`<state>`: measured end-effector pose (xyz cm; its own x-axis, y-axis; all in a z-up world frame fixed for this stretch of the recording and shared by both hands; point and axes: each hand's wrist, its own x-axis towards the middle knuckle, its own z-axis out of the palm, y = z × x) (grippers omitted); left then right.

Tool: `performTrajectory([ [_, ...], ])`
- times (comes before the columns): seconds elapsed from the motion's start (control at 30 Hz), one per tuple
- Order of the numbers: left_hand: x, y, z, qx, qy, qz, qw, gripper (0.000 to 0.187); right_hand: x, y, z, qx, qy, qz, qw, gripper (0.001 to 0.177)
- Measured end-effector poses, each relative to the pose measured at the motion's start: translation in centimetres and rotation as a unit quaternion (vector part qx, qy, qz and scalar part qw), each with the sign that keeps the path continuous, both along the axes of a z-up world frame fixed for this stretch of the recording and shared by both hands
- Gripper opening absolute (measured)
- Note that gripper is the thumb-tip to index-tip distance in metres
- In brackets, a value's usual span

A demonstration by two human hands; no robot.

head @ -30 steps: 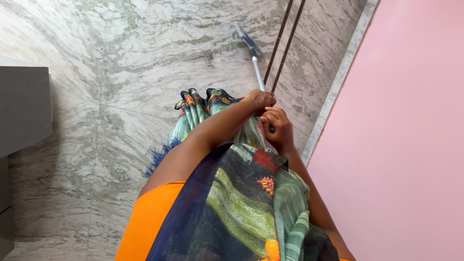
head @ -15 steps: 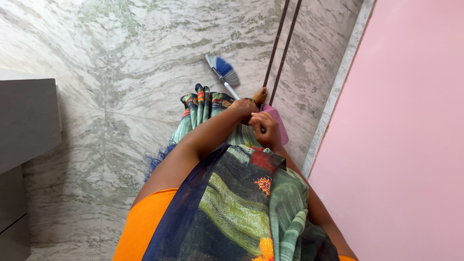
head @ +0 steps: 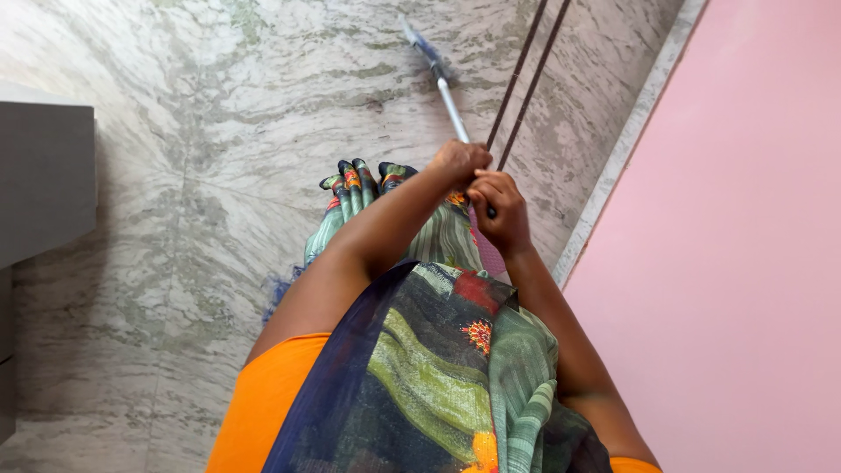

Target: The person sweeps the floor using a broom, moving dust and debris across the marble surface and near the walls.

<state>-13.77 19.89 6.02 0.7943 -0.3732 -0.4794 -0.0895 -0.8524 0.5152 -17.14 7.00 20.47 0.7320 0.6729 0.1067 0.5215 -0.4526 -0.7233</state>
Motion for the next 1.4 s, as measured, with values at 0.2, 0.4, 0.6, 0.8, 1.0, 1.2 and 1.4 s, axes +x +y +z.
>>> performTrajectory([
  [0.2,-2.3,3.6,-11.1,-0.053,-0.029,0.116,0.991,0.020,0.0,3.7,-6.2,-0.034,0.026,0.040,0.998,0.021],
  [0.4,-7.5,5.4,-8.3,-0.092,0.017,0.143,0.985,0.024,-1.2,4.0,-5.9,-0.014,0.106,0.079,0.991,0.022],
  [0.6,-6.3,3.2,3.7,-0.067,0.096,0.172,0.978,0.025,0.0,1.4,1.1,0.025,0.089,0.119,0.989,0.031],
  [0.8,-4.2,-0.5,9.3,-0.067,-0.015,0.132,0.989,0.026,0.4,-2.1,6.4,0.044,0.038,0.072,0.996,0.042],
  [1.0,-2.0,-2.1,2.3,-0.068,-0.026,0.061,0.995,0.029,-0.8,-1.4,2.8,0.001,0.012,0.010,1.000,0.031],
  [1.2,-3.5,-2.9,-7.0,-0.075,0.023,0.004,0.997,0.034,-2.6,-0.8,-2.5,-0.054,0.070,-0.020,0.996,0.025],
  [1.4,-6.7,-0.5,-5.4,-0.043,0.142,-0.049,0.988,0.036,-4.7,-0.2,-5.3,-0.046,0.083,0.039,0.995,0.023],
])
